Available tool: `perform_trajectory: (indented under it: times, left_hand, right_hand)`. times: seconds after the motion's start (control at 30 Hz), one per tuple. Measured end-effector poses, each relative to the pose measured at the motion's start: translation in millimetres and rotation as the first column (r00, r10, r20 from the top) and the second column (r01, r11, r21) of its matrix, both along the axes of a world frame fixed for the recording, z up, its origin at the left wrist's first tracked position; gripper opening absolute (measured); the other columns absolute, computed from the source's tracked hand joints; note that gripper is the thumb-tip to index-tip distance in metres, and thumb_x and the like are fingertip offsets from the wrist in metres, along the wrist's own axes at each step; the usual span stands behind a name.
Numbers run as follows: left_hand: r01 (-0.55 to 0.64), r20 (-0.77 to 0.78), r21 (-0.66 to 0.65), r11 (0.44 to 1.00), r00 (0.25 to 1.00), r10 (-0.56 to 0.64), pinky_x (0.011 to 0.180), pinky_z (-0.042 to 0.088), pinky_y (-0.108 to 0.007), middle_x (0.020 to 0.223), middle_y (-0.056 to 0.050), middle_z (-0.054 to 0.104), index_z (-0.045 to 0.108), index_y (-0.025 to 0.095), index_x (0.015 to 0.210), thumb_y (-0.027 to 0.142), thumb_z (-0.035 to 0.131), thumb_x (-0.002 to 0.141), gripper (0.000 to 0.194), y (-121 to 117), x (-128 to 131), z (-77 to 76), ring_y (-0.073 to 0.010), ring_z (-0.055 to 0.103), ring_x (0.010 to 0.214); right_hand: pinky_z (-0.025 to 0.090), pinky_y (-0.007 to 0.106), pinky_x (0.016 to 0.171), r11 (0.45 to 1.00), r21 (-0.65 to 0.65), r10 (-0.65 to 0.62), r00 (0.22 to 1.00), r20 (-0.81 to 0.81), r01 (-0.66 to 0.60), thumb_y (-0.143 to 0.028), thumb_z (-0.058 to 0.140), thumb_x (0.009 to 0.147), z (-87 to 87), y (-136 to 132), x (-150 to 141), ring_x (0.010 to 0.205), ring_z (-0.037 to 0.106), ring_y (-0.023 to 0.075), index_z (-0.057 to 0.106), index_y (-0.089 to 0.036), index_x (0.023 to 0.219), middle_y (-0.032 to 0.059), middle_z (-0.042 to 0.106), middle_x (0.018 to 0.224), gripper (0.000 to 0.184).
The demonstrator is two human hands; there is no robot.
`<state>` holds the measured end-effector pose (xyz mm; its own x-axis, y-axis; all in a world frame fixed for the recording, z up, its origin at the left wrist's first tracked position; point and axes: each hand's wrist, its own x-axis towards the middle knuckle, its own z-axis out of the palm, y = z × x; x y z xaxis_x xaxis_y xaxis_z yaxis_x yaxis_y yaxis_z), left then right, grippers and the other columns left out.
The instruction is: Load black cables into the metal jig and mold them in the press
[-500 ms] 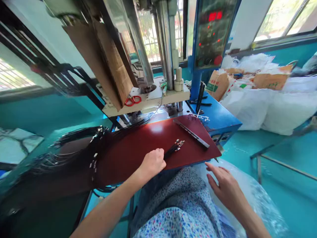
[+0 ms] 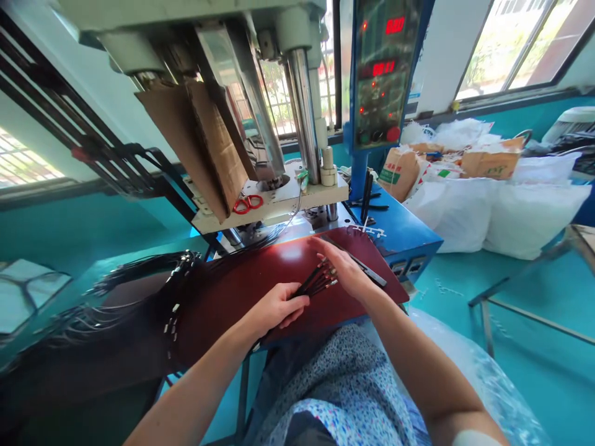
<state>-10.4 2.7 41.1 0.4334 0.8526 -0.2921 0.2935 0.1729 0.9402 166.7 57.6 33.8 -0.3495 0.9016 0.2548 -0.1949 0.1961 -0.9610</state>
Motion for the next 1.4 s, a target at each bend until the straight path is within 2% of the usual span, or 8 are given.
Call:
perform_trajectory:
  times: [0.37,0.43,0.57,0.63,0.73,0.93,1.1,1.4]
  left_hand:
    - [-0.113,0.233,-0.025,0.993,0.966,0.116,0.030,0.023,-0.016,0.051,0.005,0.047,0.048,0.015,0.073,0.034,0.054,0.073,0.020,21,27,-15.8,-0.0040,0.035,0.033]
    - [-0.171,0.293,-0.057,0.984,0.939,0.180,0.030,0.019,-0.016,0.050,0.006,0.045,0.047,0.015,0.071,0.037,0.057,0.071,0.024,21,21,-22.7,-0.0025,0.031,0.033]
    - [-0.229,0.360,-0.121,0.966,0.897,0.258,0.032,0.015,-0.016,0.050,0.006,0.044,0.046,0.015,0.067,0.040,0.065,0.065,0.031,20,12,-32.1,-0.0009,0.027,0.034]
    - [-0.245,0.368,-0.127,0.961,0.888,0.275,0.033,0.014,-0.016,0.048,0.007,0.043,0.045,0.016,0.066,0.041,0.066,0.064,0.033,20,11,-34.0,-0.0009,0.027,0.034]
    - [-0.259,0.365,-0.156,0.953,0.881,0.300,0.033,0.013,-0.016,0.048,0.007,0.042,0.048,0.016,0.070,0.044,0.065,0.065,0.033,21,12,-34.9,-0.0013,0.027,0.034]
    - [-0.274,0.283,-0.114,0.955,0.912,0.296,0.034,0.014,-0.018,0.043,0.009,0.034,0.049,0.016,0.066,0.043,0.067,0.063,0.033,21,18,-40.2,-0.0022,0.024,0.033]
    - [-0.242,0.338,-0.047,0.969,0.909,0.243,0.041,0.024,-0.019,0.047,0.005,0.045,0.057,0.013,0.066,0.040,0.068,0.063,0.029,22,22,-50.9,-0.0043,0.034,0.040]
    - [-0.168,0.307,-0.080,0.982,0.934,0.185,0.044,0.029,-0.020,0.043,0.004,0.048,0.060,0.015,0.058,0.031,0.062,0.064,0.017,24,24,-50.4,-0.0084,0.044,0.043]
  right_hand:
    - [0.037,0.037,0.101,0.992,0.128,-0.065,0.894,0.443,0.009,-0.046,0.032,0.090,-3.1,1,8,0.120,0.046,0.0219,0.043,-0.017,0.131,0.0089,0.049,0.132,0.052]
    - [0.036,0.039,0.101,0.963,0.259,-0.246,0.665,0.706,0.081,-0.038,0.041,0.086,-9.8,5,32,0.118,0.048,0.0249,0.044,-0.012,0.130,0.0136,0.052,0.128,0.051]
    - [0.044,0.041,0.081,0.917,0.397,-0.399,-0.083,0.913,-0.041,-0.012,0.045,0.077,-26.2,-2,63,0.097,0.059,0.0311,0.052,-0.007,0.117,0.0180,0.062,0.104,0.041]
    - [0.044,0.035,0.069,0.911,0.411,-0.410,-0.198,0.890,-0.037,-0.010,0.041,0.076,-31.3,-6,65,0.086,0.062,0.0284,0.055,-0.011,0.108,0.0150,0.062,0.094,0.035]
    - [0.041,0.029,0.060,0.955,0.284,-0.283,-0.026,0.959,0.088,-0.019,0.047,0.070,-33.6,-7,59,0.078,0.062,0.0248,0.054,-0.016,0.086,0.0099,0.063,0.083,0.017]
    - [0.029,0.020,0.031,0.911,-0.368,-0.012,0.905,0.425,0.185,-0.033,0.048,0.074,-39.7,-17,19,0.033,0.043,0.0097,0.043,-0.020,0.074,-0.0070,0.047,0.049,0.014]
    - [0.024,0.016,0.024,0.907,-0.385,-0.146,0.985,0.096,0.172,-0.054,0.042,0.083,-47.7,-28,-18,0.026,0.040,0.0076,0.049,-0.018,0.079,-0.0071,0.048,0.045,0.037]
    - [0.028,0.018,0.025,0.925,-0.290,-0.211,0.966,0.147,0.246,-0.050,0.046,0.084,-51.3,-30,-20,0.027,0.041,0.0086,0.054,-0.017,0.086,-0.0077,0.047,0.043,0.034]
